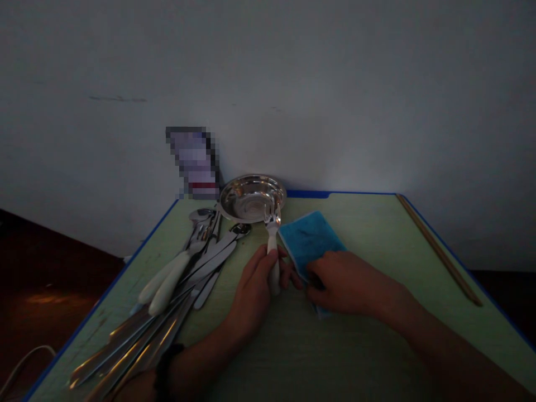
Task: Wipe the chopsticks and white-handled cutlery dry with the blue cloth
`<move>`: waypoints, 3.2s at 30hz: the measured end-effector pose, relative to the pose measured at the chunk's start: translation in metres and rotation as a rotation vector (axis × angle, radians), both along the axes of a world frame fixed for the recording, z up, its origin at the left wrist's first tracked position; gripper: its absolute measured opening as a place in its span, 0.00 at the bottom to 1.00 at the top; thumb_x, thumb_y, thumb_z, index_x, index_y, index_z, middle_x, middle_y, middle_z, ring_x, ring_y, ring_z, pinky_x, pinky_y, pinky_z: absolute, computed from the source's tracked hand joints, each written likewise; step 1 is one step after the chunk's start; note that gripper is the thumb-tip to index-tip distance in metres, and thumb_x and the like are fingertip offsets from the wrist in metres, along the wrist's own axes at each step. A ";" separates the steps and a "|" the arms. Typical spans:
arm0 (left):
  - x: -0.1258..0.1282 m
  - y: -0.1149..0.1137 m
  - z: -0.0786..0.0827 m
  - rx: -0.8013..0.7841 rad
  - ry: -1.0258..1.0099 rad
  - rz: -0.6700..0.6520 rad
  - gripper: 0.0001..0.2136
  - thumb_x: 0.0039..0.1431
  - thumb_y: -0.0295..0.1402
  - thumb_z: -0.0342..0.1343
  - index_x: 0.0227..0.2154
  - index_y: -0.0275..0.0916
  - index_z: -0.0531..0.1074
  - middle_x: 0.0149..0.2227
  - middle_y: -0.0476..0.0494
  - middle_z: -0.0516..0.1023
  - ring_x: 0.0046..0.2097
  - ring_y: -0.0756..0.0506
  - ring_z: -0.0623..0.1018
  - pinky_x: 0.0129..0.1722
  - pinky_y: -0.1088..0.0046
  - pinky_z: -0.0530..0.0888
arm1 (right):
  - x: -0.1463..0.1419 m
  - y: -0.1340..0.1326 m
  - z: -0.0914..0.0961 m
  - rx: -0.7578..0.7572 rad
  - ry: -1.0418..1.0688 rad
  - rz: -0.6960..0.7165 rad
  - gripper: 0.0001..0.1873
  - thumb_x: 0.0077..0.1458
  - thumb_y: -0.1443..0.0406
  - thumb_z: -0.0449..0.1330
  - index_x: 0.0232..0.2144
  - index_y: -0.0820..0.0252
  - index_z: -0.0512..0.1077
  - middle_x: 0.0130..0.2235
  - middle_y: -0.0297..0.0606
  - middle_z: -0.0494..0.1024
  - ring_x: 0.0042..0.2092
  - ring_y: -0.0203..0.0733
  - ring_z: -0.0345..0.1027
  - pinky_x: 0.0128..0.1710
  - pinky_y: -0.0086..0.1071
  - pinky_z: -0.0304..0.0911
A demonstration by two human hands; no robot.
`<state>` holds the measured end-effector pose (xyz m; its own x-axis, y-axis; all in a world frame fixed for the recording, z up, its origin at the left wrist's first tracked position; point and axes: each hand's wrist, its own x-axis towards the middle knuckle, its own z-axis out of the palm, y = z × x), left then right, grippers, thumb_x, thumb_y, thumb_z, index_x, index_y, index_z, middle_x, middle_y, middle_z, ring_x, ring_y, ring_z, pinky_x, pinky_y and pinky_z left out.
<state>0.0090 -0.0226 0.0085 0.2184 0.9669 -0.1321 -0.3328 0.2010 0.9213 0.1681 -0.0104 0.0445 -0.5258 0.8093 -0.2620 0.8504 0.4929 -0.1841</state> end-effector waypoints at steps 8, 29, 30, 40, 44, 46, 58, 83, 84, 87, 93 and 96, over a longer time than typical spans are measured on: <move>0.001 0.001 0.001 -0.013 0.013 0.006 0.07 0.58 0.34 0.43 0.30 0.39 0.63 0.17 0.55 0.65 0.25 0.48 0.74 0.31 0.71 0.67 | 0.005 0.002 0.003 -0.055 0.004 -0.030 0.20 0.53 0.54 0.48 0.20 0.60 0.70 0.21 0.37 0.72 0.21 0.35 0.61 0.19 0.29 0.43; 0.000 0.000 -0.001 0.007 -0.042 -0.020 0.07 0.60 0.32 0.40 0.31 0.39 0.63 0.16 0.58 0.65 0.25 0.49 0.75 0.49 0.62 0.64 | 0.042 0.026 -0.013 0.205 -0.032 -0.396 0.20 0.52 0.54 0.49 0.40 0.64 0.64 0.39 0.49 0.70 0.36 0.48 0.68 0.29 0.36 0.59; 0.000 0.000 -0.001 0.007 -0.041 -0.022 0.07 0.60 0.32 0.40 0.31 0.39 0.63 0.16 0.57 0.65 0.25 0.49 0.75 0.48 0.62 0.64 | 0.042 0.025 -0.014 0.227 -0.018 -0.424 0.24 0.51 0.52 0.50 0.43 0.65 0.62 0.41 0.51 0.69 0.38 0.51 0.68 0.30 0.37 0.59; 0.001 -0.007 0.004 0.125 0.296 -0.103 0.12 0.62 0.36 0.40 0.32 0.39 0.67 0.31 0.48 0.72 0.31 0.48 0.71 0.34 0.72 0.68 | 0.044 0.039 -0.011 -0.156 0.318 -0.327 0.17 0.50 0.55 0.54 0.35 0.63 0.68 0.36 0.44 0.75 0.37 0.46 0.68 0.36 0.36 0.61; 0.001 -0.008 0.004 0.101 0.424 -0.166 0.15 0.62 0.40 0.39 0.37 0.38 0.69 0.35 0.45 0.74 0.30 0.48 0.72 0.33 0.71 0.69 | 0.049 0.040 -0.006 -0.246 0.601 -0.355 0.14 0.54 0.58 0.50 0.38 0.60 0.66 0.39 0.40 0.75 0.38 0.42 0.69 0.38 0.35 0.63; 0.002 -0.007 0.003 0.108 0.453 -0.176 0.16 0.62 0.40 0.40 0.37 0.37 0.69 0.35 0.44 0.74 0.29 0.48 0.73 0.32 0.72 0.70 | 0.050 0.040 -0.006 -0.389 0.738 -0.443 0.16 0.54 0.57 0.50 0.42 0.59 0.63 0.38 0.40 0.75 0.36 0.41 0.70 0.35 0.35 0.65; 0.001 -0.008 0.008 0.198 0.588 -0.245 0.13 0.60 0.39 0.43 0.35 0.38 0.69 0.15 0.52 0.71 0.20 0.50 0.69 0.22 0.77 0.63 | 0.041 0.028 -0.036 -0.934 1.439 -0.690 0.23 0.56 0.53 0.44 0.45 0.63 0.65 0.41 0.44 0.76 0.41 0.43 0.71 0.41 0.38 0.64; -0.005 -0.012 0.019 0.655 0.860 -0.534 0.13 0.60 0.36 0.40 0.32 0.38 0.68 0.32 0.45 0.75 0.35 0.45 0.73 0.37 0.71 0.68 | 0.014 -0.017 -0.054 -0.525 1.598 -0.432 0.08 0.52 0.62 0.57 0.34 0.59 0.68 0.32 0.32 0.73 0.34 0.33 0.66 0.37 0.30 0.61; -0.005 -0.012 0.019 0.657 0.870 -0.532 0.13 0.60 0.35 0.40 0.31 0.38 0.69 0.32 0.44 0.75 0.35 0.45 0.73 0.37 0.71 0.68 | 0.014 -0.017 -0.055 -0.533 1.613 -0.424 0.08 0.52 0.62 0.56 0.35 0.59 0.68 0.32 0.32 0.73 0.33 0.33 0.66 0.38 0.30 0.60; -0.004 -0.011 0.021 0.620 0.848 -0.508 0.13 0.60 0.34 0.39 0.30 0.38 0.69 0.31 0.45 0.74 0.34 0.46 0.73 0.37 0.72 0.68 | 0.014 -0.017 -0.058 -0.578 1.672 -0.412 0.08 0.54 0.63 0.55 0.37 0.58 0.68 0.33 0.32 0.72 0.34 0.32 0.65 0.39 0.30 0.59; -0.003 -0.010 0.014 0.416 0.731 -0.450 0.13 0.61 0.36 0.41 0.29 0.38 0.68 0.28 0.49 0.71 0.32 0.49 0.71 0.35 0.74 0.67 | 0.020 -0.014 -0.054 -0.900 1.808 -0.415 0.10 0.48 0.71 0.58 0.36 0.60 0.69 0.30 0.32 0.73 0.32 0.32 0.67 0.37 0.28 0.60; -0.003 -0.012 0.008 0.311 0.679 -0.399 0.14 0.61 0.40 0.41 0.28 0.38 0.68 0.25 0.51 0.67 0.29 0.50 0.69 0.30 0.76 0.66 | 0.022 -0.014 -0.049 -0.975 1.828 -0.433 0.10 0.43 0.73 0.58 0.32 0.61 0.71 0.28 0.33 0.74 0.31 0.34 0.68 0.35 0.29 0.62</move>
